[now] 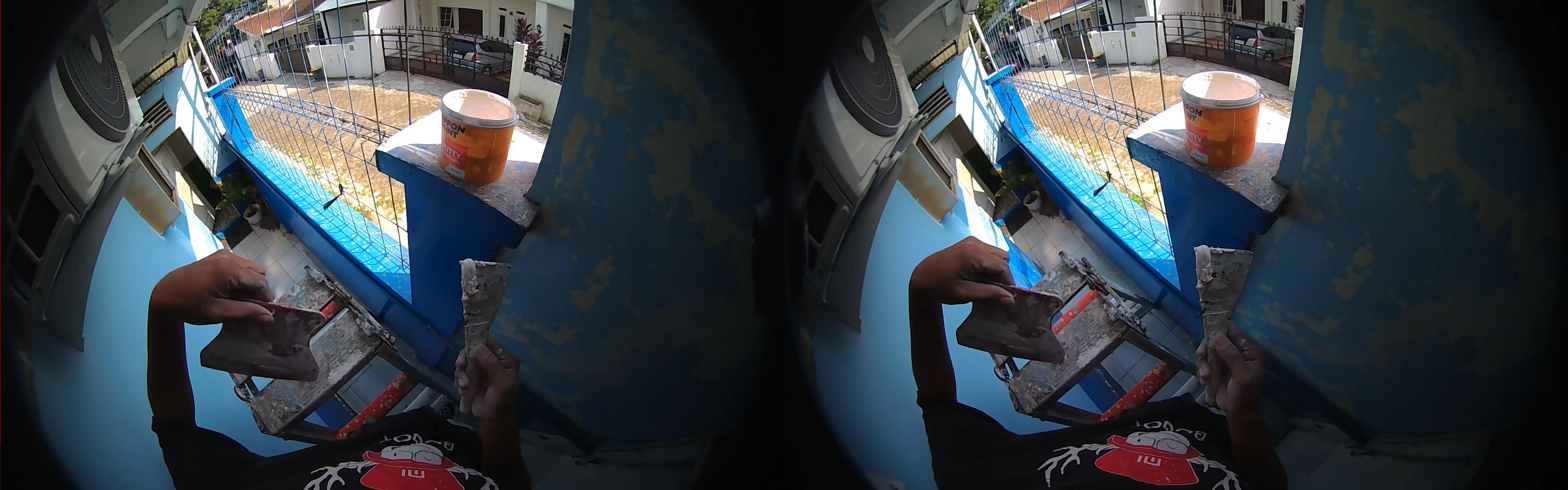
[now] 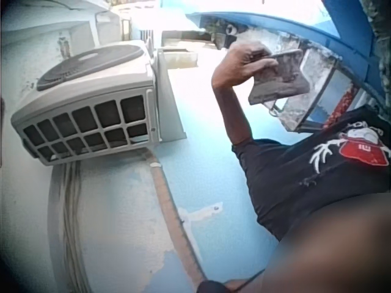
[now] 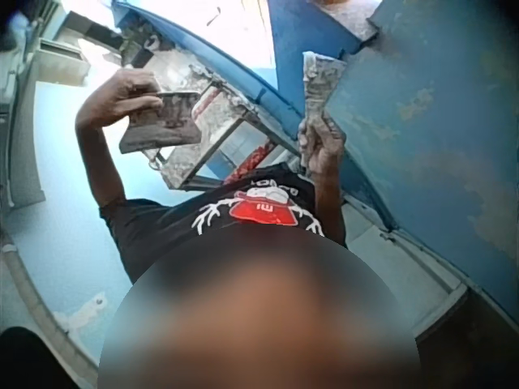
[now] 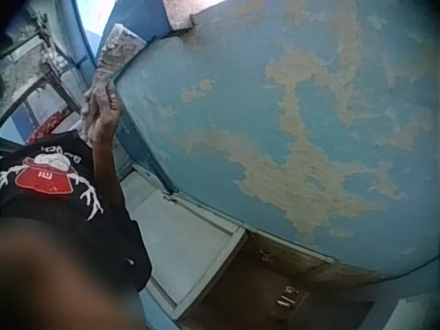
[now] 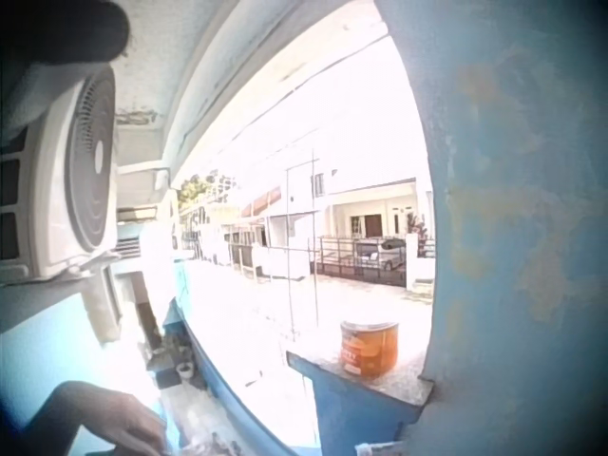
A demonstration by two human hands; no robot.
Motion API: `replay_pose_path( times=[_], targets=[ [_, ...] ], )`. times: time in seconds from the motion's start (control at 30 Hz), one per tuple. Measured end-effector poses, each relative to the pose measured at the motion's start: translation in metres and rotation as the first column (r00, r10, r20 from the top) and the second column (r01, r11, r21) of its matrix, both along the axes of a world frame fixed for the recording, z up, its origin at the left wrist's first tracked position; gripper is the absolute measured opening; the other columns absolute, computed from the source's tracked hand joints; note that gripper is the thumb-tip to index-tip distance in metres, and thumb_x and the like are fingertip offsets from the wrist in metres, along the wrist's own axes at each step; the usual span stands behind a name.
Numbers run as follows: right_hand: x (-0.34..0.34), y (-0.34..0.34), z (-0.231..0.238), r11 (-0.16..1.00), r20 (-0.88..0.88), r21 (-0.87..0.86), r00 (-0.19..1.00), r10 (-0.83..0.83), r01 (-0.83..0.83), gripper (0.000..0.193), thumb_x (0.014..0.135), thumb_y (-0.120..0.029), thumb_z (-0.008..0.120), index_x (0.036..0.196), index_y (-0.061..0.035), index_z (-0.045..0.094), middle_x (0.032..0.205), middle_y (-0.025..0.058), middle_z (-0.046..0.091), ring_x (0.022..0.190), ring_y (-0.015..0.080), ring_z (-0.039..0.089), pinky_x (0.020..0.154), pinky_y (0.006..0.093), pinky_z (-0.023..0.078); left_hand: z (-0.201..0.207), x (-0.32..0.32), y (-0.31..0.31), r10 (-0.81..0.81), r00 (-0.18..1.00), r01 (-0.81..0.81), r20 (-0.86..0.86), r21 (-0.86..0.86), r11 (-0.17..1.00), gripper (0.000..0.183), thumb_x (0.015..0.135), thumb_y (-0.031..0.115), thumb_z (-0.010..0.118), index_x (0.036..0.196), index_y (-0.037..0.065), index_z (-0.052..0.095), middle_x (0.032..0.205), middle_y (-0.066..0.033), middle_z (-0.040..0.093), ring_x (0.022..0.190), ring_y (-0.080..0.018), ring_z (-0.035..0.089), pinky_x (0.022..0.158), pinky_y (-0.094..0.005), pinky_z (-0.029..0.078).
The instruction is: The person applies wall putty to an exterior wall and ceiling area with a putty knife, using a scraper to smooth the surface.
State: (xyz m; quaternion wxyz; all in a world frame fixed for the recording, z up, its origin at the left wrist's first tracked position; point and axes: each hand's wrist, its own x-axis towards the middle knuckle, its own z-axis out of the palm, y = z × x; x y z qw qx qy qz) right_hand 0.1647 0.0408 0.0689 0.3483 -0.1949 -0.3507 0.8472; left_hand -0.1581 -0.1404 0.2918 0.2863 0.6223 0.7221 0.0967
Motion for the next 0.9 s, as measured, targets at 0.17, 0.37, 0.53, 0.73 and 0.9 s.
replay_pose_path(
  times=[0.17, 0.37, 0.53, 0.73, 0.9],
  targets=[
    [0.002, -0.003, 0.006, 0.986, -0.136, 0.122, 0.986, -0.096, 0.113, 0.025, 0.099, -0.016, 0.063, 0.112, 0.0053, 0.063, 0.087, 0.0138, 0.067, 0.062, 0.0146, 0.063, 0.050, 0.0277, 0.050, -0.018, -0.011, 0.009, 0.151, 0.732, -0.469, 0.665, 0.330, 0.819, 0.026, 0.100, 0.026, 0.064, 0.108, 0.004, 0.052, 0.092, -0.0093, 0.069, 0.088, -0.0148, 0.073, 0.069, -0.0274, 0.062],
    [0.017, 0.006, 0.014, 0.883, -0.207, 0.360, 0.948, -0.240, 0.302, 0.026, 0.093, -0.007, 0.070, 0.114, 0.0087, 0.067, 0.099, 0.0157, 0.070, 0.070, 0.0173, 0.067, 0.055, 0.0288, 0.054, -0.132, 0.078, 0.061, 0.131, -0.003, -0.271, 0.991, -0.127, 0.954, 0.062, 0.093, 0.008, 0.066, 0.142, -0.007, 0.031, 0.127, -0.0221, 0.059, 0.112, -0.0302, 0.068, 0.094, -0.0504, 0.060],
    [0.033, 0.026, 0.022, 0.280, -0.172, 0.898, 0.855, -0.488, 0.340, 0.041, 0.074, -0.001, 0.082, 0.113, 0.0041, 0.071, 0.094, 0.0172, 0.072, 0.074, 0.0210, 0.069, 0.065, 0.0272, 0.054, -0.171, 0.120, 0.054, 0.174, -0.525, -0.036, 0.833, -0.226, 0.973, 0.054, 0.092, 0.007, 0.057, 0.140, -0.011, 0.038, 0.126, -0.0295, 0.060, 0.110, -0.0377, 0.068, 0.094, -0.0507, 0.059],
    [0.036, 0.035, 0.019, 0.273, -0.180, 0.917, 0.912, -0.369, 0.291, 0.032, 0.078, -0.003, 0.078, 0.110, -0.0032, 0.075, 0.094, 0.0173, 0.072, 0.083, 0.0252, 0.071, 0.069, 0.0326, 0.055, -0.170, 0.147, 0.042, 0.209, -0.535, 0.052, 0.818, -0.215, 0.975, 0.060, 0.095, 0.008, 0.055, 0.148, -0.006, 0.031, 0.138, -0.0276, 0.053, 0.124, -0.0372, 0.060, 0.095, -0.0484, 0.057],
    [0.026, 0.041, 0.012, 0.313, -0.215, 0.898, 0.930, -0.299, 0.309, 0.032, 0.077, -0.004, 0.080, 0.109, -0.0047, 0.075, 0.094, 0.0167, 0.072, 0.081, 0.0230, 0.070, 0.070, 0.0316, 0.054, -0.165, 0.177, 0.040, 0.171, -0.721, -0.100, 0.672, -0.344, 0.933, 0.052, 0.105, 0.022, 0.051, 0.146, -0.005, 0.033, 0.137, -0.0266, 0.053, 0.120, -0.0409, 0.062, 0.093, -0.0570, 0.059]
  ],
)
